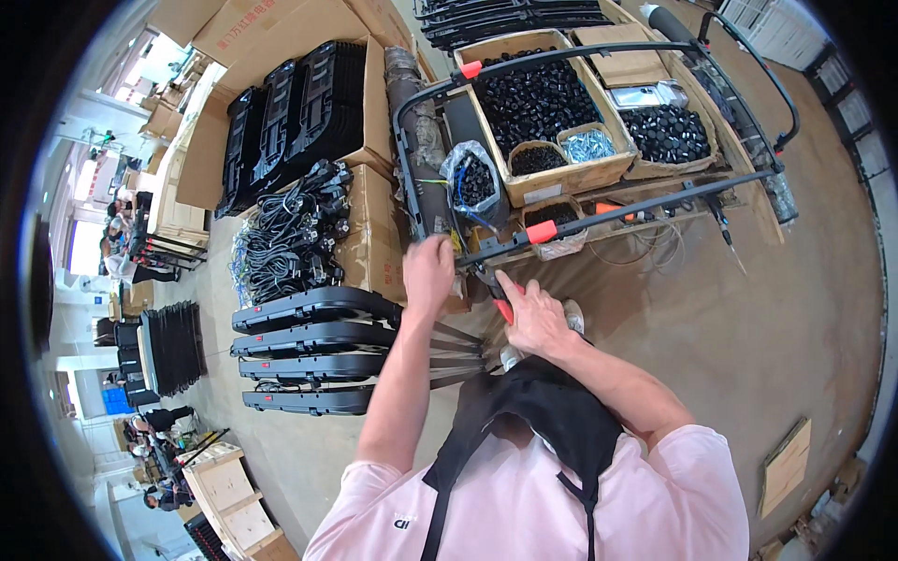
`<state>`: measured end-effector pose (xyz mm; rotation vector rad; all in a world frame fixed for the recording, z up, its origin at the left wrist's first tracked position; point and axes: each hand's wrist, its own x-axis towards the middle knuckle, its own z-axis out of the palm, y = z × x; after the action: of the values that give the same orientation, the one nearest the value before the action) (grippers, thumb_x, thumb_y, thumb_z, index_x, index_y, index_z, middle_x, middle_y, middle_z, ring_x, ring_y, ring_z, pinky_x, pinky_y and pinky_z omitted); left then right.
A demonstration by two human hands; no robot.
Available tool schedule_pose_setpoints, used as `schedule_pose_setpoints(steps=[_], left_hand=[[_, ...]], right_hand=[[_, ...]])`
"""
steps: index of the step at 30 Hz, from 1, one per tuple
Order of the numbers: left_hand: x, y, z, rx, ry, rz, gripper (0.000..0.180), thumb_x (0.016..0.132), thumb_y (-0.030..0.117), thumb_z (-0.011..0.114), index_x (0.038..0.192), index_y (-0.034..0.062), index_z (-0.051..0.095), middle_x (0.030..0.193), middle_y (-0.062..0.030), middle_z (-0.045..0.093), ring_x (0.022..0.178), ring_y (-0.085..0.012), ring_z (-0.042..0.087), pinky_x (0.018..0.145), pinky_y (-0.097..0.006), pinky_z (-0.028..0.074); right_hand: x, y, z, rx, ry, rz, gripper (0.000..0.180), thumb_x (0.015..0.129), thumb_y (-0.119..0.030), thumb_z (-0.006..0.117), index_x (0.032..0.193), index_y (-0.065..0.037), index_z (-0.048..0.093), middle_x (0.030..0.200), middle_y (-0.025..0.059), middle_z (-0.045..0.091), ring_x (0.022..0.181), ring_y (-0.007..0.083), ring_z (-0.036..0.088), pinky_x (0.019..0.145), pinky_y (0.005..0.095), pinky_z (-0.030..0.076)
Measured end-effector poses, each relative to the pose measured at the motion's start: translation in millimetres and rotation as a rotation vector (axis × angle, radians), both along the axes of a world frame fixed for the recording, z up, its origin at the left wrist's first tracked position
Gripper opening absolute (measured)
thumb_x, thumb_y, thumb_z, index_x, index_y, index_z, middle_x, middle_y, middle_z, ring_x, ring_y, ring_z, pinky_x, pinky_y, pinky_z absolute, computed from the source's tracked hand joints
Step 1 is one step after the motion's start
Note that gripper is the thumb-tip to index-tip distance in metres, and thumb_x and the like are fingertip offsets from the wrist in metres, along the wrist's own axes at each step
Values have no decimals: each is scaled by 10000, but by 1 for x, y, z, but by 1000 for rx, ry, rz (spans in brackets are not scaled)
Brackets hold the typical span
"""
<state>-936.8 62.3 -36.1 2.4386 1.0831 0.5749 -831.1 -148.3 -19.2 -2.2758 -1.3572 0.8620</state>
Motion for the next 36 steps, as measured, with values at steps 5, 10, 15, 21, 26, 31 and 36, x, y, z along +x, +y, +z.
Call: schedule_pose_setpoints(steps=[5, 10, 15, 21, 26, 31, 36], left_hand=[[14, 37, -29, 238, 381, -304, 476, 1037, 423, 555, 894, 50, 812, 956, -186, 773, 1045, -367, 678, 1105, -494, 400], [18, 47, -44, 40, 310, -421, 494, 1068, 441, 509, 822, 67, 715, 851, -207, 746, 955, -420, 715, 920, -553, 501], [20, 44, -48, -47, 235, -374, 456, 1080, 437, 492, 862, 81, 676, 894, -215, 739, 885, -460, 708, 796, -576, 529], [28, 44, -52, -78, 314, -311, 485, 1078, 457, 473, 904, 73, 712, 946, -225, 750, 947, -461, 713, 837, -574, 533], [31, 46, -53, -109, 358, -258, 495, 1068, 462, 477, 929, 60, 731, 991, -236, 754, 990, -455, 714, 877, -559, 535], [32, 43, -47, -155, 357, -241, 491, 1057, 469, 490, 938, 61, 736, 996, -238, 755, 1000, -454, 712, 891, -561, 531], [33, 41, -41, -137, 333, -238, 480, 1065, 433, 494, 925, 47, 741, 964, -246, 757, 965, -450, 724, 885, -547, 545]], right_hand=[[-32, 10, 0, 75, -151, -51, 816, 859, -156, 692, 1625, -180, 412, 1116, 285, 567, 1003, 488, 661, 845, 571, 568], [-55, 16, -6, 58, -223, -128, 836, 849, -149, 700, 1631, -179, 405, 1105, 267, 559, 962, 468, 665, 802, 542, 586], [-76, 26, -11, 37, -286, -225, 866, 838, -149, 712, 1639, -158, 384, 1112, 265, 558, 944, 441, 673, 786, 519, 600], [-98, 45, -21, -38, -303, -303, 879, 837, -155, 711, 1644, -129, 365, 1124, 269, 554, 962, 439, 670, 783, 505, 609], [-90, 45, -24, -30, -262, -348, 870, 842, -178, 719, 1644, -161, 381, 1132, 258, 574, 986, 447, 678, 831, 515, 597], [-61, 24, -62, 156, 318, -439, 950, 771, -144, 722, 1658, -235, 393, 1061, 138, 619, 1009, 316, 701, 894, 409, 568], [-51, 14, -102, 394, 1536, -554, 1012, 750, -36, 684, 1687, -201, 340, 997, -2, 598, 861, 133, 577, 714, 280, 490]])
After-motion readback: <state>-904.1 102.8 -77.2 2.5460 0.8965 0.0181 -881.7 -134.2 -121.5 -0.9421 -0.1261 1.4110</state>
